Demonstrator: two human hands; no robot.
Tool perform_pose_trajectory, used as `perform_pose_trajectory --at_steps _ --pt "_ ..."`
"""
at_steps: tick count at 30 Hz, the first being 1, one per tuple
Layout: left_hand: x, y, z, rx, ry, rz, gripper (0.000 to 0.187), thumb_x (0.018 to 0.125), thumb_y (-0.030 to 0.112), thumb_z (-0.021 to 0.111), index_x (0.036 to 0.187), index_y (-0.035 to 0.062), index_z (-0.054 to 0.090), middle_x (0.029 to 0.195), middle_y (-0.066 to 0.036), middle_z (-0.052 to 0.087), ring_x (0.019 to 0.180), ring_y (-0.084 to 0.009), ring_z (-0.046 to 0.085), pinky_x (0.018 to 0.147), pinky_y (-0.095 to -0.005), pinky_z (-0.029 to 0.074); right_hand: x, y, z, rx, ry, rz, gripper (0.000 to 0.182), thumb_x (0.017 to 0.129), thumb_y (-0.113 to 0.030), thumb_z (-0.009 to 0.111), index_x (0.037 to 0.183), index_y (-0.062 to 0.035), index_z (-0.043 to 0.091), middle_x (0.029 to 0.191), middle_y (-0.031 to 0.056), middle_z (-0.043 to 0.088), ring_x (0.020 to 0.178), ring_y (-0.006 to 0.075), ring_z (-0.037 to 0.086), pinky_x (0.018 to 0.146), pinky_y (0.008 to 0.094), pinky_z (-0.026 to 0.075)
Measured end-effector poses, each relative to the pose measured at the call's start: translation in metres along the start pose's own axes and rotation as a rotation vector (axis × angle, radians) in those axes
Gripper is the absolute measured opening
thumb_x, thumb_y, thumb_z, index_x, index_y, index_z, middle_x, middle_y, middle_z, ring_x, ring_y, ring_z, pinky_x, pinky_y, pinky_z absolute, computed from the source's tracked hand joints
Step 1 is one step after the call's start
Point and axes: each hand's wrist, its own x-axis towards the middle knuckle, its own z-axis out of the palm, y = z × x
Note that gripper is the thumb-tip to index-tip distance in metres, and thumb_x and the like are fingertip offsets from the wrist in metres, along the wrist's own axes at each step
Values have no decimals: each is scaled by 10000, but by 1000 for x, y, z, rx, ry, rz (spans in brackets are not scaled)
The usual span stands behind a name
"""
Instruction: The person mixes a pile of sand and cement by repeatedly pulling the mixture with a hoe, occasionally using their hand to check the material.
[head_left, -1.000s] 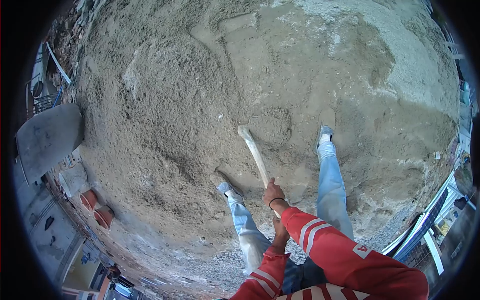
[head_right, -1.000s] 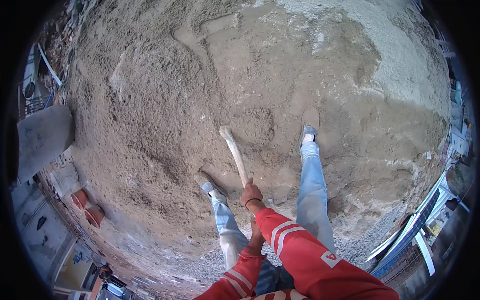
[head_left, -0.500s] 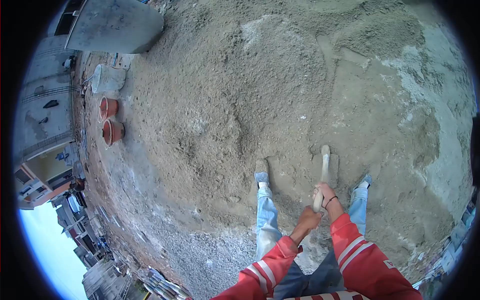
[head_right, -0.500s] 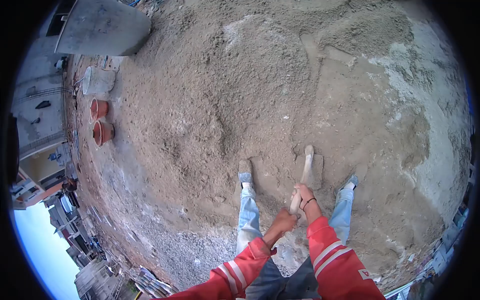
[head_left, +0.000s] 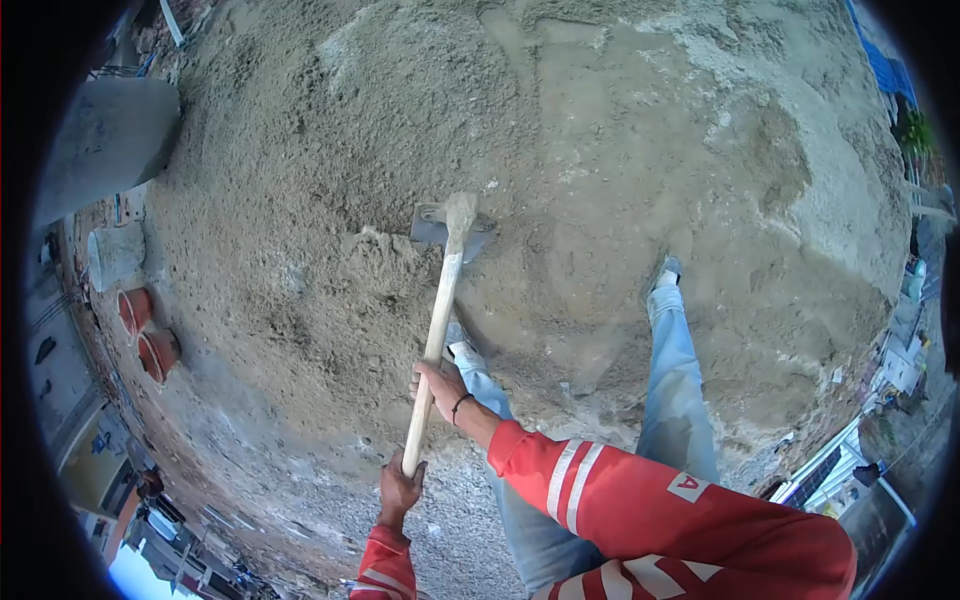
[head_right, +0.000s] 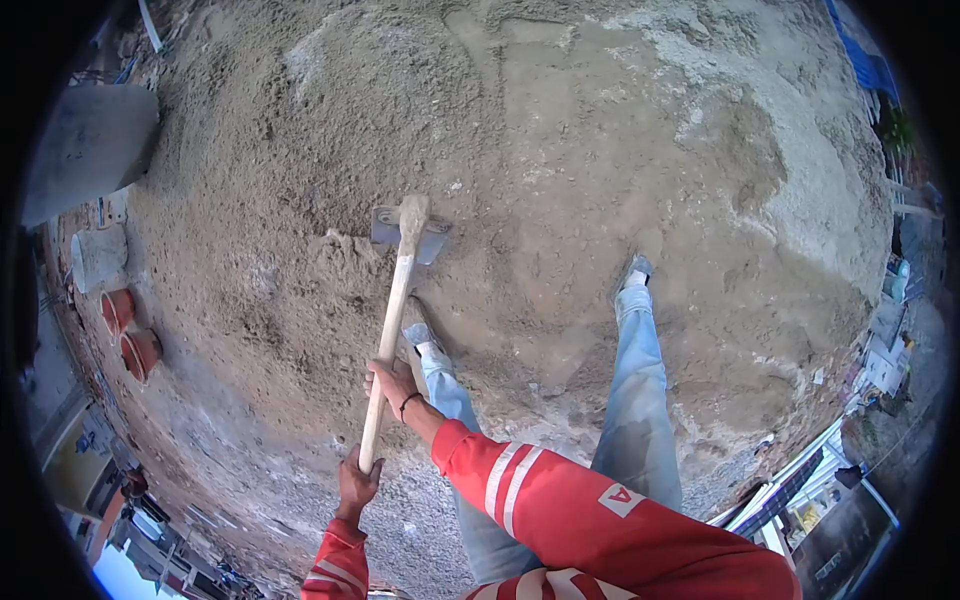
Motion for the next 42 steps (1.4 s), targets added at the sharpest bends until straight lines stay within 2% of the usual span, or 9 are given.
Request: perform_pose_trajectory --at_steps 4,6,12,14,20,24,28,31,42 --pt "69 97 93 -552 28 47 242 782 99 683 949 -23 557 613 -70 528 568 -118 448 531 -300 428 -9 -112 -45 -438 224 -464 222 833 -152 628 942 -21 486 684 54 552 548 110 555 440 271 475" --pt "110 171 144 -801 -90 51 172 794 80 671 868 -4 541 609 -13 522 535 -76 473 476 -261 402 -15 -176 -79 -680 559 -680 341 811 -154 615 1065 8 455 730 147 606 618 269 638 512 387 529" --pt "191 327 242 -1145 -221 222 191 747 -26 537 931 7 574 739 -22 603 573 -97 548 501 -265 435 0 -291 -213 -1196 899 -462 691 799 -170 620 1341 36 244 921 271 626 887 402 629 780 462 519" --pt "182 342 237 -1131 -403 -35 191 756 -13 509 932 5 581 745 -29 608 584 -95 555 508 -260 438 17 -282 -248 -1219 903 -368 691 801 -159 615 1341 47 238 940 273 624 919 402 623 804 457 516" --pt "106 271 228 -1004 -439 -243 113 827 87 604 858 -3 544 596 -54 546 445 -105 511 387 -278 405 2 -168 -256 -1009 823 -236 701 765 -181 691 1282 63 287 1066 311 576 988 425 596 859 425 505" --pt "79 239 200 -637 -360 -308 214 795 119 628 930 -34 564 684 -99 611 491 -148 565 459 -310 444 -8 -110 -245 -355 609 -57 200 800 -79 569 931 -9 435 667 89 497 493 226 537 452 388 480" --pt "90 221 172 -340 -236 -75 352 750 199 667 962 -58 553 746 -246 625 705 -376 647 629 -446 498 8 -97 -252 32 371 -45 167 807 -111 573 840 -35 428 584 55 427 476 181 492 404 336 437" --pt "110 213 121 -81 -330 -56 334 743 216 642 951 -38 583 840 -276 632 843 -419 630 760 -480 502 6 -109 -202 250 424 -28 164 842 -73 478 690 -82 417 562 16 388 439 132 366 404 280 364" --pt "114 21 -104 67 -46 234 237 718 137 625 909 -3 613 822 -229 636 764 -382 641 668 -471 515 83 -6 35 225 146 -50 239 762 -107 511 559 -138 387 494 -12 374 439 127 384 451 267 389"
